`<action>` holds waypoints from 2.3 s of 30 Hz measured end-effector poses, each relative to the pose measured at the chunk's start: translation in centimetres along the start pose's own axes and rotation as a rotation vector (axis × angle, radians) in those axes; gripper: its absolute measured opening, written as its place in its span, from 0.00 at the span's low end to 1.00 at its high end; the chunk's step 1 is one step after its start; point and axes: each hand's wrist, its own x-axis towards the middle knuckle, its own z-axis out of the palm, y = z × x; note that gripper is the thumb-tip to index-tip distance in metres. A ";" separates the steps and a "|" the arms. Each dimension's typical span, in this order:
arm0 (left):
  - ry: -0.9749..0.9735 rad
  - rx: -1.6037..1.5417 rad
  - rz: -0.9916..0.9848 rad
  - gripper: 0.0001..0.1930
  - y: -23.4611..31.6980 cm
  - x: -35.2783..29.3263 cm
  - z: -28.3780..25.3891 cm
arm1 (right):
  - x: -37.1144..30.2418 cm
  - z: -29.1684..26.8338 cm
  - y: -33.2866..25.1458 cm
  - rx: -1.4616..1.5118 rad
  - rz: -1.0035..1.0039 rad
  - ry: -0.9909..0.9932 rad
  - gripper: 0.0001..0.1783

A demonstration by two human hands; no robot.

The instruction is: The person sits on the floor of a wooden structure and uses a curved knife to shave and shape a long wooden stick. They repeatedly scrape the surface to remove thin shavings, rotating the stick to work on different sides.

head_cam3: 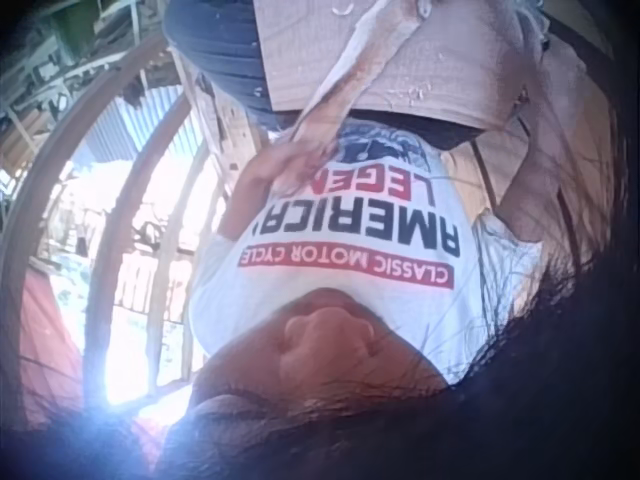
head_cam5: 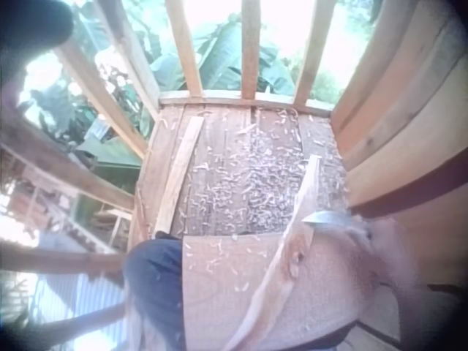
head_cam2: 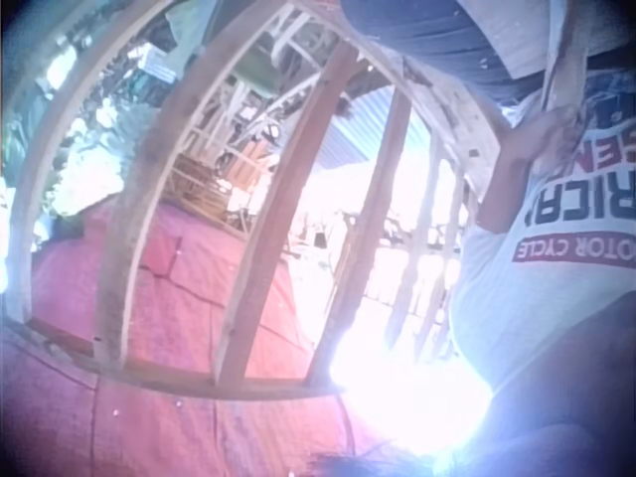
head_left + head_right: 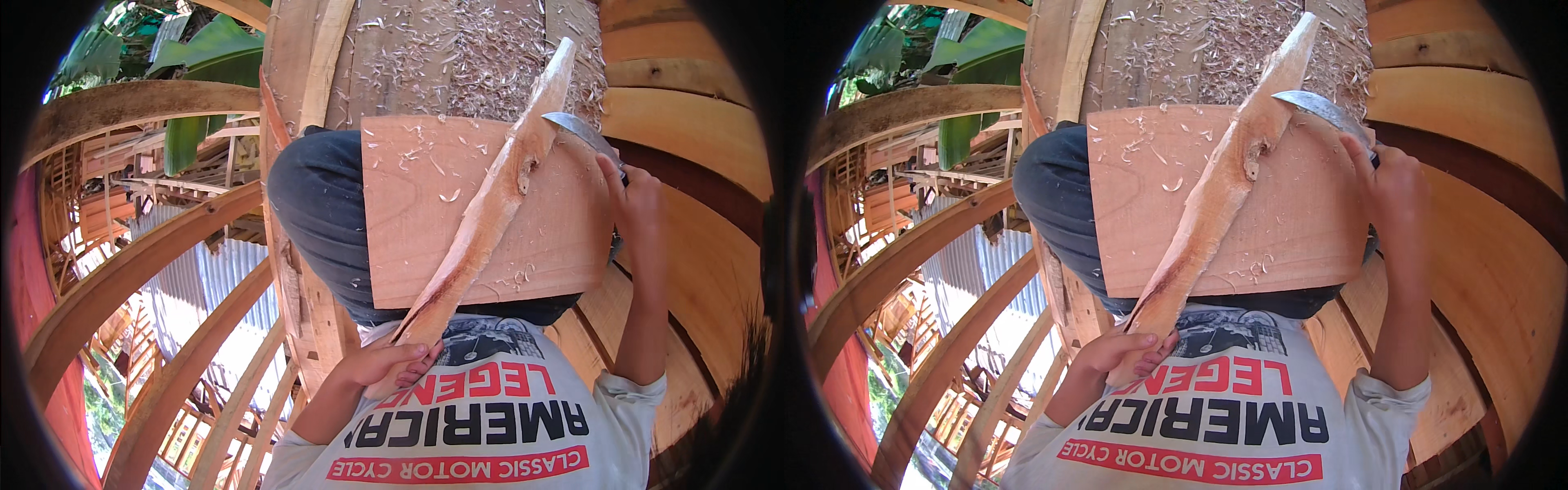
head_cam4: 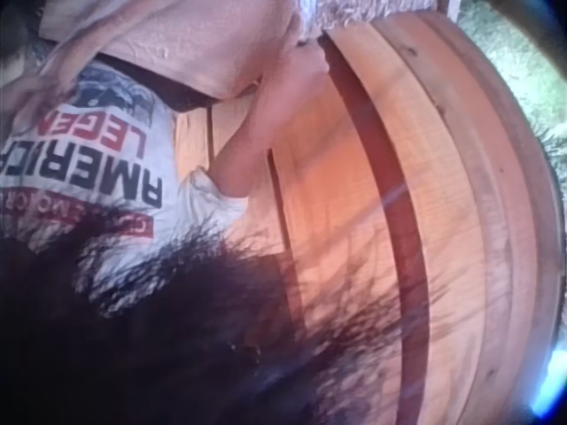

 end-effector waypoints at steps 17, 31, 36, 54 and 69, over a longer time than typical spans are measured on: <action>0.394 0.819 0.236 0.13 2.4 -0.2 4.2 | -10.4 1.7 -4.8 0.218 -0.360 -0.257 0.31; 0.371 0.926 0.330 0.10 1.4 0.0 3.6 | -3.8 -0.1 0.1 0.289 0.091 -0.076 0.30; 0.415 0.970 0.320 0.10 1.7 0.7 4.3 | -10.3 0.9 -4.2 0.289 -0.306 -0.325 0.31; 0.459 1.026 0.373 0.10 1.3 1.2 4.2 | -8.0 1.6 -4.0 0.165 -0.361 -0.085 0.32; 0.460 1.080 0.380 0.10 1.1 1.1 3.6 | -3.8 -0.3 2.8 0.518 0.067 0.124 0.33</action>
